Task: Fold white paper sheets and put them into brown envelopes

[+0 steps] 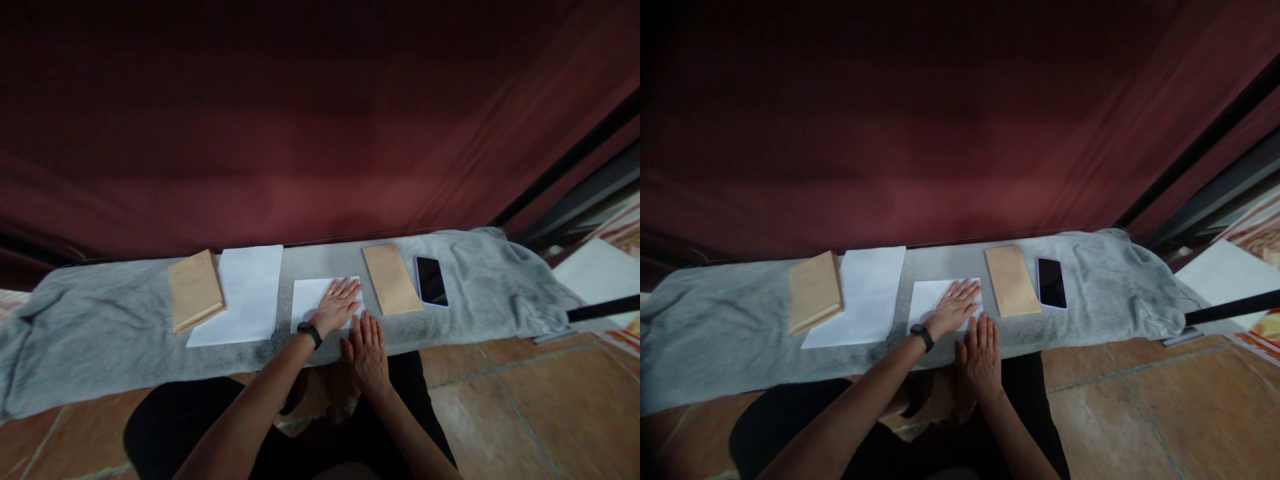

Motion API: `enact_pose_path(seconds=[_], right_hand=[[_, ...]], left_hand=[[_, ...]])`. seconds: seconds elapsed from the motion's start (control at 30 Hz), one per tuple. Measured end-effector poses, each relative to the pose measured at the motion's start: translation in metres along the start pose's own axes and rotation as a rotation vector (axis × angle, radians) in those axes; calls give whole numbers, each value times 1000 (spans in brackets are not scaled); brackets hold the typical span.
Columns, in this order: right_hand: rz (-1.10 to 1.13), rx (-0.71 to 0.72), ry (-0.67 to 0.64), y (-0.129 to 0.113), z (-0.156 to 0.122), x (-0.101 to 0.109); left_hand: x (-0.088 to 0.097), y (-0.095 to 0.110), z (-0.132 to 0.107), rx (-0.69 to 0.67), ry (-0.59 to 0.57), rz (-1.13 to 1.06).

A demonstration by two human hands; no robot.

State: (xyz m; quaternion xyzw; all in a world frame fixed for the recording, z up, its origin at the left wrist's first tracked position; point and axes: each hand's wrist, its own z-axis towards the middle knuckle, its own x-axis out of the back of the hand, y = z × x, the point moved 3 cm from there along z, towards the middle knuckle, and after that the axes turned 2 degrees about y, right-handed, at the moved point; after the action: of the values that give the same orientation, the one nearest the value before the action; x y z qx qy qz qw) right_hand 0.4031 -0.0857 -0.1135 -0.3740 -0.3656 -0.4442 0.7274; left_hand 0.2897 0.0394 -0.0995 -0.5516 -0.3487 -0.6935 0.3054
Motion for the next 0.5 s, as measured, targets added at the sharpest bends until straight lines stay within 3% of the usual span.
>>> enact_pose_path(seconds=[0.2, 0.5], right_hand=[[-16, 9, -9, -1, 2, 3], [-14, 20, 28, -1, 0, 1]], left_hand=[[0, -9, 9, 88, 13, -12], [8, -29, -27, 305, 83, 97]])
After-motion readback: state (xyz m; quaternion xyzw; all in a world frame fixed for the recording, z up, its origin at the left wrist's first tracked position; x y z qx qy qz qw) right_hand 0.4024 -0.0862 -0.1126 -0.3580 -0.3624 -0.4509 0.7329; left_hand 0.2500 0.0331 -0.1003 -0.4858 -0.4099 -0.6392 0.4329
